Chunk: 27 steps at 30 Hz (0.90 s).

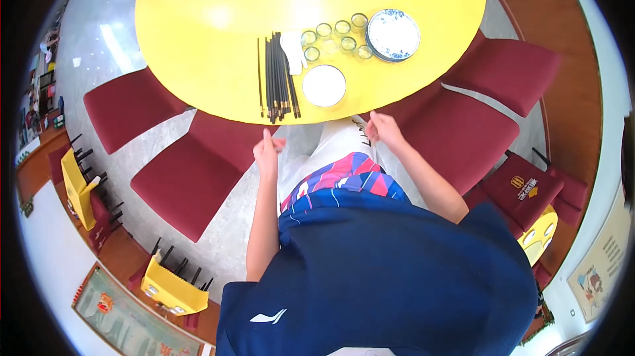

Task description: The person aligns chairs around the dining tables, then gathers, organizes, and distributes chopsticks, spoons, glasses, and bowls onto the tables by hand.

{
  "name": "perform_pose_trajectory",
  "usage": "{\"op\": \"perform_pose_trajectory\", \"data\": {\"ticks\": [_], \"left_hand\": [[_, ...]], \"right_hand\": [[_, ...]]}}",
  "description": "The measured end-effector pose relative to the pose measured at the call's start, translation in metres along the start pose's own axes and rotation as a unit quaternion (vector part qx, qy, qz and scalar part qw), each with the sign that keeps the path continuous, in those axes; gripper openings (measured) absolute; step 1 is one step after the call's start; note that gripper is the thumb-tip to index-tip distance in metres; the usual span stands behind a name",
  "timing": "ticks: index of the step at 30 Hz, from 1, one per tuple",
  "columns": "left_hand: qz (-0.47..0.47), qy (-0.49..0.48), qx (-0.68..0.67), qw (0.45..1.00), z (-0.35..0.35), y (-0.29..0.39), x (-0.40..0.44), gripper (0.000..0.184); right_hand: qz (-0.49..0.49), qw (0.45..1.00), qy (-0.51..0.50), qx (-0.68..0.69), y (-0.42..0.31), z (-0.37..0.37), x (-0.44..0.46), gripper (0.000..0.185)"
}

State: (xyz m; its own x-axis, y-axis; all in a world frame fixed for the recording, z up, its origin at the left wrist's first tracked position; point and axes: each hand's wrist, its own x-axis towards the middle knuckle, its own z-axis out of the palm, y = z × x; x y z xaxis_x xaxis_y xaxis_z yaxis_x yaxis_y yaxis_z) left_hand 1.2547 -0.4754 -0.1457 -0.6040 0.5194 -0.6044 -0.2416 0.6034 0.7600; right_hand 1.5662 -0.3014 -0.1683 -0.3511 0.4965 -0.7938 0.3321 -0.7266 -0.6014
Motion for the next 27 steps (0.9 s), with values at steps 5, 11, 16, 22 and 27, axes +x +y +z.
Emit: {"op": "perform_pose_trajectory", "data": {"ticks": [5, 11, 16, 22, 27], "left_hand": [[-0.064, -0.087, 0.208, 0.972, -0.105, -0.171, -0.056, 0.051], [-0.025, -0.217, 0.096, 0.971, -0.169, -0.304, -0.139, 0.047], [-0.009, -0.215, 0.057, 0.975, -0.210, -0.405, -0.249, 0.047], [0.024, -0.117, 0.003, 0.993, -0.189, -0.514, -0.391, 0.046], [0.071, 0.021, -0.059, 0.995, -0.217, -0.505, -0.315, 0.046]], "right_hand": [[-0.086, 0.987, 0.023, -0.137, 0.073, 0.066, -0.055, 0.029], [-0.237, 0.901, 0.005, -0.364, 0.137, 0.160, -0.107, 0.021], [-0.297, 0.748, -0.129, -0.579, 0.140, 0.245, -0.133, 0.022], [-0.368, 0.538, -0.223, -0.724, 0.167, 0.362, -0.152, 0.022], [-0.366, 0.463, -0.349, -0.728, 0.198, 0.456, -0.180, 0.022]]}}
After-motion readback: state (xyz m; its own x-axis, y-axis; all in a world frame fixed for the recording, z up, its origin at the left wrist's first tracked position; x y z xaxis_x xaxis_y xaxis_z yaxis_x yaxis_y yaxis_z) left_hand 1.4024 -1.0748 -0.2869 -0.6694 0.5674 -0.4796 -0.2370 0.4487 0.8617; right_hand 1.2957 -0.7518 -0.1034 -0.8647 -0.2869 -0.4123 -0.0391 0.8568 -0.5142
